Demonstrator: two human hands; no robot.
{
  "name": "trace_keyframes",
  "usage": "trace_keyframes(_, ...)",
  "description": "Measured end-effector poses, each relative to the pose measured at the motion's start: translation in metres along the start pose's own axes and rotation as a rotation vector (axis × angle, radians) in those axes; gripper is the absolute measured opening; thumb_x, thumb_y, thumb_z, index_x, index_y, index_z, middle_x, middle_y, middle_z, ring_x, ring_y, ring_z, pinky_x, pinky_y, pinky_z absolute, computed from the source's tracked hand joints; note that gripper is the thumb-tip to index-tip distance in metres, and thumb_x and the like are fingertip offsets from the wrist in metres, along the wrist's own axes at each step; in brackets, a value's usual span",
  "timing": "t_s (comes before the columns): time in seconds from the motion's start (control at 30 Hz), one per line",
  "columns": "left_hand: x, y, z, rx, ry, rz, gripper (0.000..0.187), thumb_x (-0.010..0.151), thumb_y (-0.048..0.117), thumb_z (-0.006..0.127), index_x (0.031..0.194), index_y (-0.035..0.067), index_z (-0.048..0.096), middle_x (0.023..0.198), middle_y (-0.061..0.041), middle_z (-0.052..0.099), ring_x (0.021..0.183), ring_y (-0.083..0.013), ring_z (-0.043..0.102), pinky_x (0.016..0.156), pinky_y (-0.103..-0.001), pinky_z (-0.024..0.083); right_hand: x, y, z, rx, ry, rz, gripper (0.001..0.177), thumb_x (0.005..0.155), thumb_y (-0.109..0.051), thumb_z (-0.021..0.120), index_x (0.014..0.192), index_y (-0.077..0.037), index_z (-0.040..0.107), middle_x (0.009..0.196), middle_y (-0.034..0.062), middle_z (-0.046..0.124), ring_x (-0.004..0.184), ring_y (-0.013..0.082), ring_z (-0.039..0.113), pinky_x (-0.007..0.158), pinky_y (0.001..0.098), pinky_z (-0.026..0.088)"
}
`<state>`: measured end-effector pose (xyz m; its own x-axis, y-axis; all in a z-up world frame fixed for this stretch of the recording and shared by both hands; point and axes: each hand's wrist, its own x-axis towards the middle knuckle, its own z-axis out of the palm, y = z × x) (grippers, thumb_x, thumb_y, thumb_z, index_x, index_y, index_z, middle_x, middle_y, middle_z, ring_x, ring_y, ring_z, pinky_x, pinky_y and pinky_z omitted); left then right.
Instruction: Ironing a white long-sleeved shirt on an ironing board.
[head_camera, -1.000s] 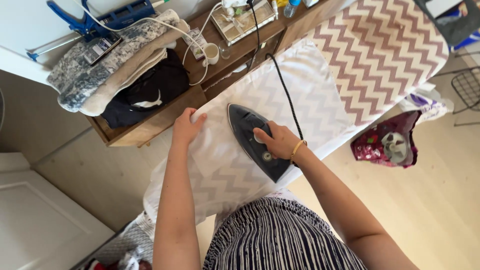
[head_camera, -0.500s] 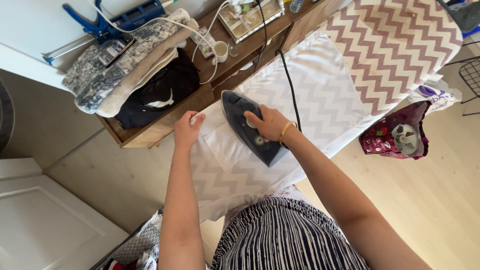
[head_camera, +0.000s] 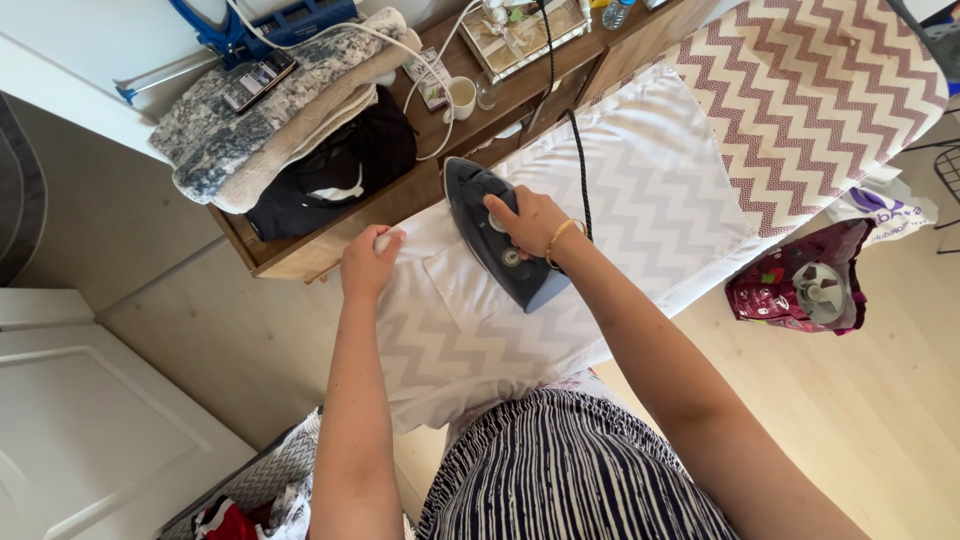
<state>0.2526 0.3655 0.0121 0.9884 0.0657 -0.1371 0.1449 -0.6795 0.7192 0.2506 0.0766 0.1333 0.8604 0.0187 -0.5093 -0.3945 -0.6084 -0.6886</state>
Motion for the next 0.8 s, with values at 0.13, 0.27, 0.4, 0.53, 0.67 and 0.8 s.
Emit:
trace_keyframes(0.13,0.000,-0.012,0.002,-0.004,0.026,0.004,0.042,0.089,0.047,0.075,0.106,0.009,0.073,0.095,-0.012,0.076,0.085,-0.0297,0.070,0.075,-0.041,0.053,-0.025,0.016,0.001,-0.036,-0.029,-0.015,0.061,0.097,-0.057,0.052,0.102,0.003,0.057,0.065,0.0136,0.069,0.048,0.0214,0.066,0.051,0.0357,0.054)
trace_keyframes(0.27,0.004,-0.017,0.005,-0.023,0.039,0.003,0.043,0.090,0.048,0.075,0.106,0.008,0.073,0.095,-0.012,0.076,0.086,-0.0303,0.071,0.076,-0.041,0.054,-0.061,0.027,0.003,-0.045,-0.105,0.025,0.060,0.096,-0.057,0.052,0.108,0.002,0.058,0.063,0.0155,0.069,0.048,0.0223,0.066,0.051,0.0369,0.054)
trace_keyframes(0.4,0.006,-0.016,0.006,-0.028,0.057,0.018,0.043,0.090,0.048,0.075,0.105,0.008,0.074,0.094,-0.012,0.076,0.087,-0.0303,0.071,0.076,-0.041,0.054,-0.070,0.025,0.003,-0.057,-0.153,0.024,0.061,0.094,-0.058,0.052,0.119,-0.003,0.058,0.066,0.0138,0.069,0.050,0.0207,0.067,0.051,0.0359,0.055)
trace_keyframes(0.53,0.003,-0.012,0.002,-0.049,0.061,0.009,0.041,0.091,0.047,0.074,0.104,0.009,0.073,0.093,-0.011,0.076,0.085,-0.0299,0.071,0.076,-0.041,0.054,-0.063,0.013,0.007,-0.126,-0.216,-0.001,0.066,0.095,-0.062,0.050,0.120,-0.002,0.059,0.068,0.0127,0.069,0.051,0.0215,0.067,0.053,0.0364,0.056)
trace_keyframes(0.67,0.003,-0.016,0.005,-0.062,0.084,0.065,0.035,0.094,0.043,0.072,0.102,0.009,0.073,0.094,-0.010,0.076,0.087,-0.0303,0.071,0.076,-0.041,0.053,-0.047,0.006,0.017,-0.170,-0.226,-0.044,0.069,0.094,-0.064,0.050,0.118,-0.001,0.062,0.068,0.0134,0.070,0.051,0.0230,0.068,0.056,0.0375,0.056)
trace_keyframes(0.8,0.005,-0.021,0.008,-0.048,0.107,0.101,0.031,0.097,0.039,0.070,0.102,0.009,0.074,0.096,-0.011,0.076,0.089,-0.0309,0.070,0.076,-0.041,0.053,-0.034,-0.010,0.023,-0.170,-0.239,-0.059,0.071,0.092,-0.065,0.050,0.124,-0.002,0.058,0.069,0.0130,0.070,0.051,0.0240,0.069,0.057,0.0384,0.057)
